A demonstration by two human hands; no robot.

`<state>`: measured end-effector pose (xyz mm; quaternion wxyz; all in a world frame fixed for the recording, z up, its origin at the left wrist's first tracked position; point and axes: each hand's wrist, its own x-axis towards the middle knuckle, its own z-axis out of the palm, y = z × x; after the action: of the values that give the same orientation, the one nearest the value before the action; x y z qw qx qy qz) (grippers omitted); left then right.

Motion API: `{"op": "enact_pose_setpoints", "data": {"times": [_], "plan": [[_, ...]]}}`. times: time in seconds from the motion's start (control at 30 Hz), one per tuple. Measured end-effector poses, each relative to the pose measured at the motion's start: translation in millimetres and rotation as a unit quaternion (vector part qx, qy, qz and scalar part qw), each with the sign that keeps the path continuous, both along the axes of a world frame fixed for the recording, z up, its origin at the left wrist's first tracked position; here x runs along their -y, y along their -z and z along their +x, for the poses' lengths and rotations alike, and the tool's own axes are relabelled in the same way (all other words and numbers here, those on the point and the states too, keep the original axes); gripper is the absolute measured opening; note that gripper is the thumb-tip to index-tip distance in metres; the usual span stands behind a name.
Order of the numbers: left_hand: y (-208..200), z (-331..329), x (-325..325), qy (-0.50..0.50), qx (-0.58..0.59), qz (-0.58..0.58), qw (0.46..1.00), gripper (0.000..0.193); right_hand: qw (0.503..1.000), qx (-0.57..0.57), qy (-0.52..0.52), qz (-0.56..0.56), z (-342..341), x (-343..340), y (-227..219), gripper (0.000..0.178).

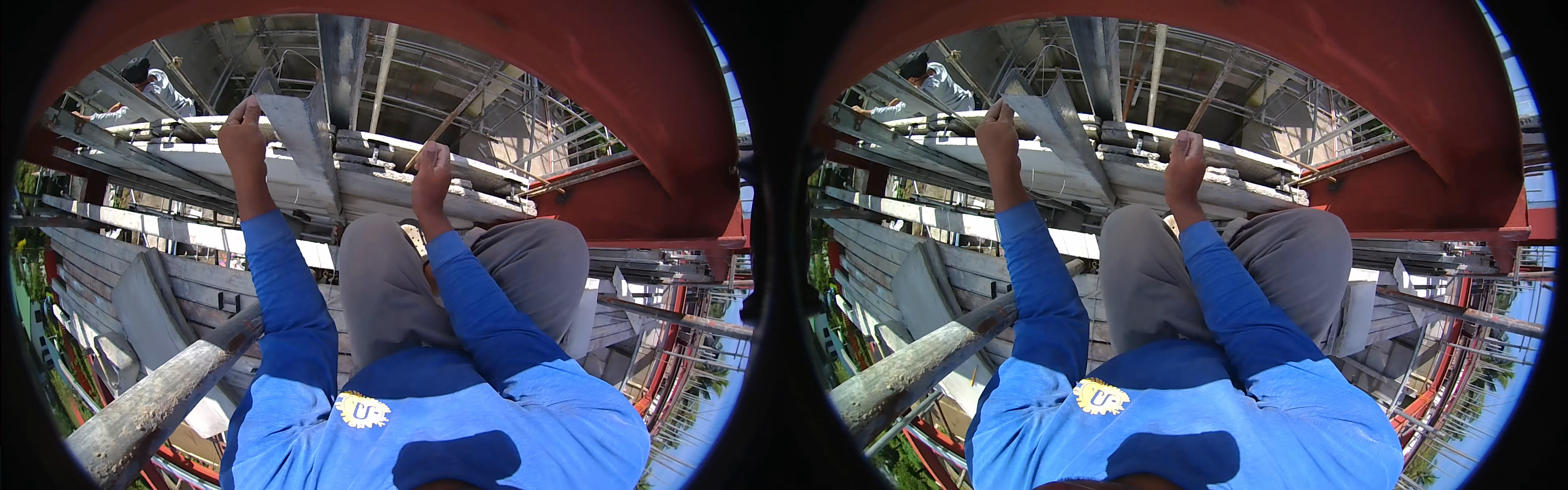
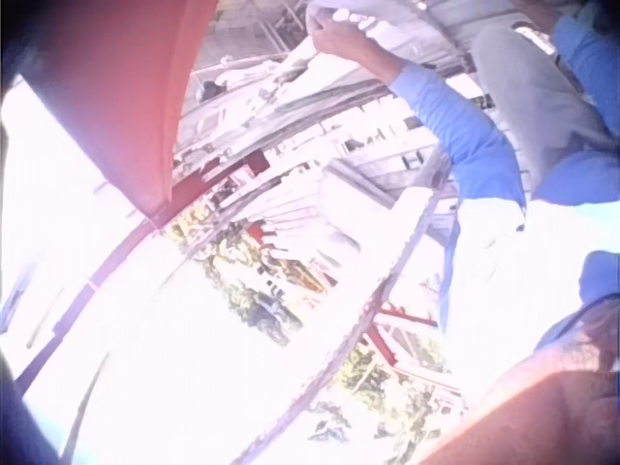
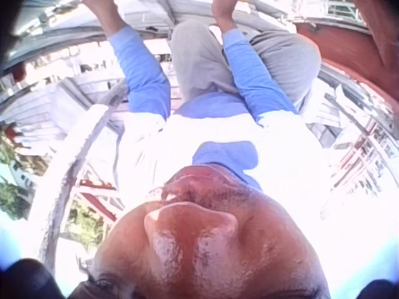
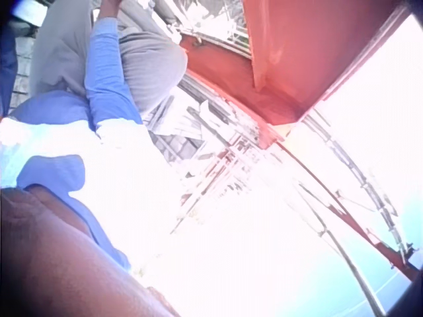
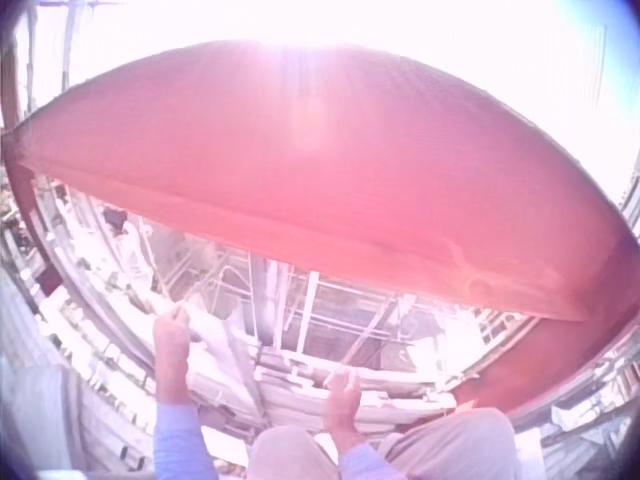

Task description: The person secures metal scaffolding poles using wire ties. They repeatedly wrap and twist wire around pole joints to fasten them together while working on an elevated platform.

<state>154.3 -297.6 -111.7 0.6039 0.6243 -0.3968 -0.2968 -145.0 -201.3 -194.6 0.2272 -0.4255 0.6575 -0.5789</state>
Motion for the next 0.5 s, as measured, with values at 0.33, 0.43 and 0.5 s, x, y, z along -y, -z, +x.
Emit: {"op": "enact_pose_setpoints", "data": {"times": [0.33, 0.43, 0.5], "plan": [[0.8, 12.7, -14.0, 0.014, 0.051, -0.015, 0.998, 0.038, 0.540, -0.012, -0.690, 0.482, 67.5, 67.8, 58.7, 0.045], [-1.8, 18.0, -22.6, 0.103, 0.039, -0.007, 0.994, 0.036, 0.315, -0.020, -0.754, 0.576, 96.9, 36.0, 108.8, 0.052], [-14.6, 0.1, -19.6, 0.147, 0.031, 0.007, 0.989, 0.034, 0.267, -0.019, -0.789, 0.553, 89.7, 0.9, 169.4, 0.051]]}}
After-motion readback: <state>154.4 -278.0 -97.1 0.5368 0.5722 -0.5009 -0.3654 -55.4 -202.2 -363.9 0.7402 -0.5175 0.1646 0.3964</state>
